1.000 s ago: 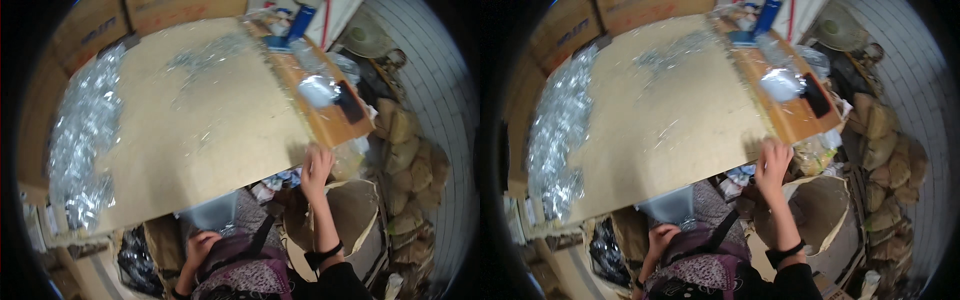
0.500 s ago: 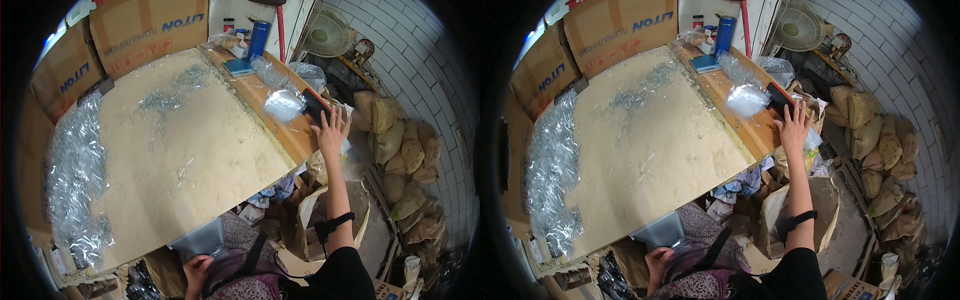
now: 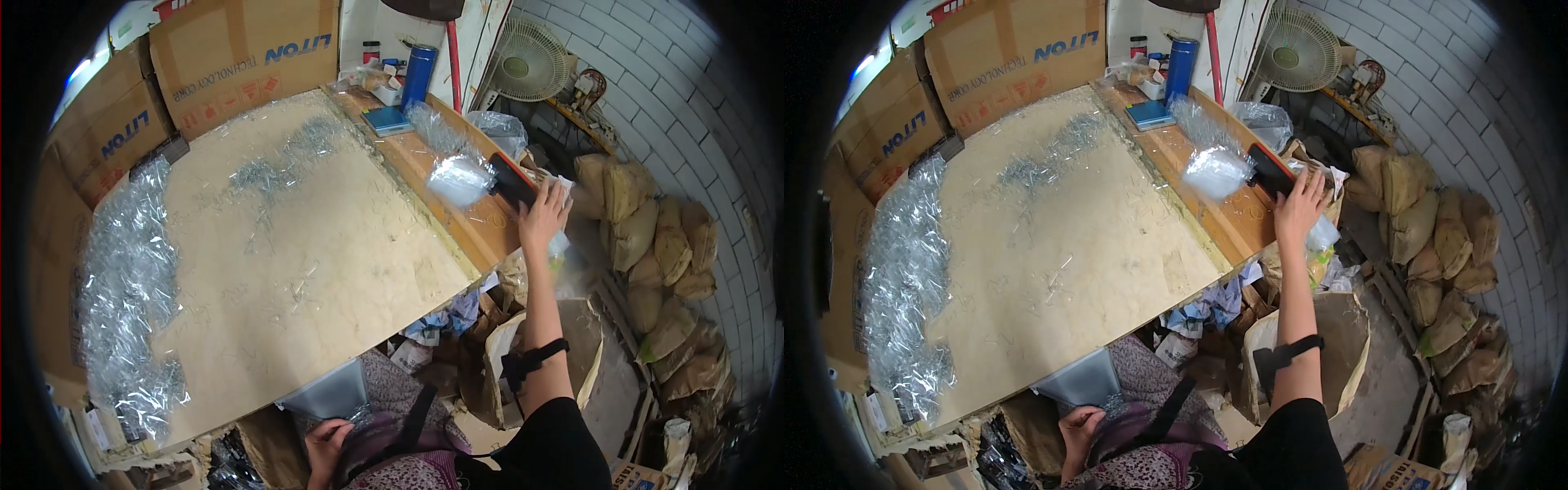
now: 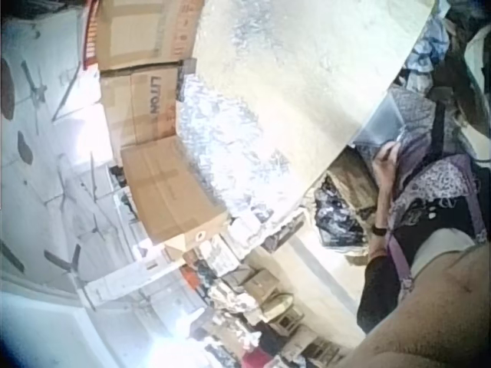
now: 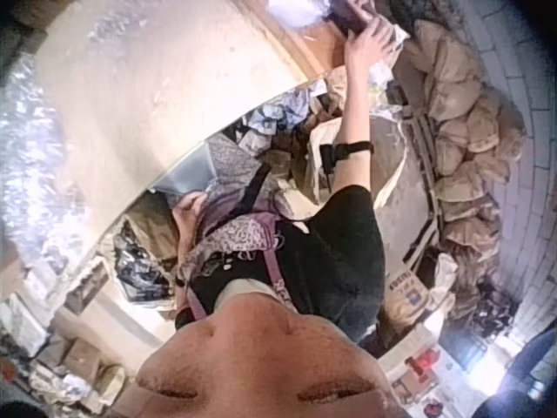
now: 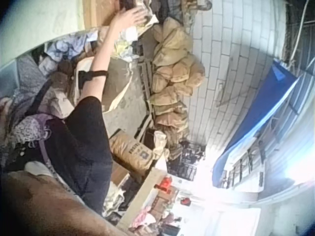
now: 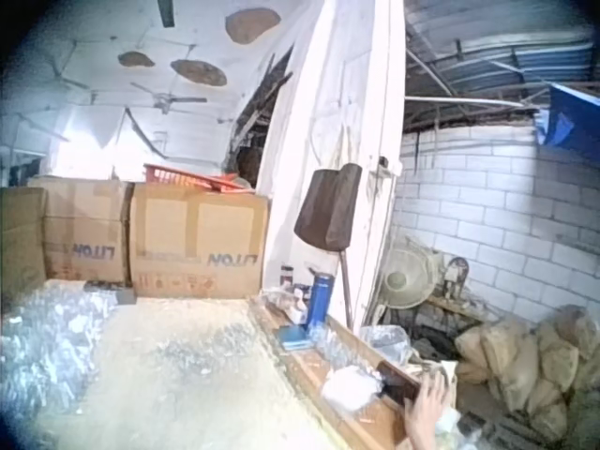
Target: Sort and bag small metal pins or staples into small plastic bags.
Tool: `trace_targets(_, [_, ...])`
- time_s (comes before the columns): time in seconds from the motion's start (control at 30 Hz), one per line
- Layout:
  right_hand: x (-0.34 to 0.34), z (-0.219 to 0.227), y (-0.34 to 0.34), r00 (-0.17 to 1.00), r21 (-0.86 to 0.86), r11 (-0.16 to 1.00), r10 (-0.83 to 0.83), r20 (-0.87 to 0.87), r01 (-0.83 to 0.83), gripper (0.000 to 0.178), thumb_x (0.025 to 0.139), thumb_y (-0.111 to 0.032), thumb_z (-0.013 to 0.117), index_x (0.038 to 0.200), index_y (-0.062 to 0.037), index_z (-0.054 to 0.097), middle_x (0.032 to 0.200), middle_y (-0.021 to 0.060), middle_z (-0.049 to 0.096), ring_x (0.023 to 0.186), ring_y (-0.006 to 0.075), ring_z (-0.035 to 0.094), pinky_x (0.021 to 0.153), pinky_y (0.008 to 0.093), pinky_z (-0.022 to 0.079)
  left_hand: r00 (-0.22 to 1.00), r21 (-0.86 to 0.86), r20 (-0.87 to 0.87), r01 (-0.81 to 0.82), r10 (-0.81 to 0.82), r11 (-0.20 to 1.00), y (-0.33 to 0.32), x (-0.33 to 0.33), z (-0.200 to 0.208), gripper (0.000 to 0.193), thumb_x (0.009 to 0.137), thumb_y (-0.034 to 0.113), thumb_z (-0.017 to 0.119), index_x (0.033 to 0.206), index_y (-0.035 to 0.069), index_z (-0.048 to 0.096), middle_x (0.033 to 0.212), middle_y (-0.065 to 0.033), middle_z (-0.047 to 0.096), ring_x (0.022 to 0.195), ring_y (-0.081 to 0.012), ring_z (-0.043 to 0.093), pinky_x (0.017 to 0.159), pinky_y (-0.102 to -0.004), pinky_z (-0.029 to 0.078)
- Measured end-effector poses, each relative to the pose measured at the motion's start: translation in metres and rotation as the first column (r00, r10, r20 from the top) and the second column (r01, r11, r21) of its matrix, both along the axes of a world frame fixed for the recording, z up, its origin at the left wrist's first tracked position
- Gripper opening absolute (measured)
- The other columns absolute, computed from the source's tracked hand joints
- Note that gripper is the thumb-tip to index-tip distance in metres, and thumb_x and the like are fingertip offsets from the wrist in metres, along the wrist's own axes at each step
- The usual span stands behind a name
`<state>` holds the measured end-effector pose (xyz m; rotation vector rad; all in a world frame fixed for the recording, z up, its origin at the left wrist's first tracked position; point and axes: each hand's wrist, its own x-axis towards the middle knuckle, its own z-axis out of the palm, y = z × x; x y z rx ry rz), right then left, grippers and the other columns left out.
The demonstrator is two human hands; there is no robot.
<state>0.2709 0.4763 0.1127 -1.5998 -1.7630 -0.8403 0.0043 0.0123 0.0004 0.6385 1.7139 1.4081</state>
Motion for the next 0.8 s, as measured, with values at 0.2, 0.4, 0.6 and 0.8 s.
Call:
trace_targets(0.2, [0.013, -0.01, 0.019, 0.999, 0.004, 0.999, 0.032, -0.039, -0.032, 0.072, 0.079, -0.041, 0.065, 0.136, -0.0074, 0.036, 0.135, 0.0158, 0.043, 0.125, 0.0308, 0.039, 0.108, 0.0523, 0.019, 1.0, -0.015, 0.025, -0.001, 0.002, 1.0, -0.004, -0.002, 0.002, 0.006, 0.076, -0.003, 0.069, 0.082, -0.004, 0.068, 0.072, -0.0021, 0.065, 0.065, -0.0057, 0.056, 0.061, -0.0191, 0.044])
trace_targets(0.4, [-0.001, 0.002, -0.003, 0.994, -0.005, 0.998, 0.056, -0.096, -0.056, 0.069, 0.082, -0.042, 0.062, 0.135, -0.0051, 0.037, 0.13, 0.0161, 0.046, 0.12, 0.0321, 0.042, 0.108, 0.0534, 0.019, 0.998, 0.003, 0.051, -0.031, 0.031, 1.0, 0.0, -0.002, 0.007, 0.004, 0.076, -0.003, 0.069, 0.079, -0.004, 0.068, 0.07, -0.0012, 0.064, 0.063, -0.0049, 0.055, 0.059, -0.0186, 0.043])
trace_targets(0.6, [-0.018, 0.012, -0.061, 0.961, 0.081, 0.964, 0.26, -0.098, -0.252, 0.053, 0.083, -0.025, 0.064, 0.126, -0.0029, 0.043, 0.126, 0.0175, 0.047, 0.119, 0.0333, 0.043, 0.108, 0.0539, 0.021, 0.999, 0.008, 0.033, -0.025, 0.025, 1.0, 0.003, 0.001, 0.005, 0.003, 0.076, -0.004, 0.068, 0.079, -0.004, 0.068, 0.07, -0.0011, 0.064, 0.063, -0.0049, 0.055, 0.059, -0.0183, 0.044])
trace_targets(0.8, [-0.094, -0.019, -0.162, 0.642, -0.157, 0.633, 0.685, -0.343, -0.758, 0.037, 0.073, 0.0, 0.062, 0.109, -0.004, 0.055, 0.118, 0.0154, 0.052, 0.116, 0.0334, 0.046, 0.108, 0.0542, 0.023, 0.995, -0.067, -0.093, 0.015, -0.021, 0.998, 0.0, -0.005, -0.002, 0.004, 0.078, -0.001, 0.067, 0.081, -0.002, 0.068, 0.074, -0.0039, 0.067, 0.069, -0.0081, 0.06, 0.063, -0.0213, 0.048])
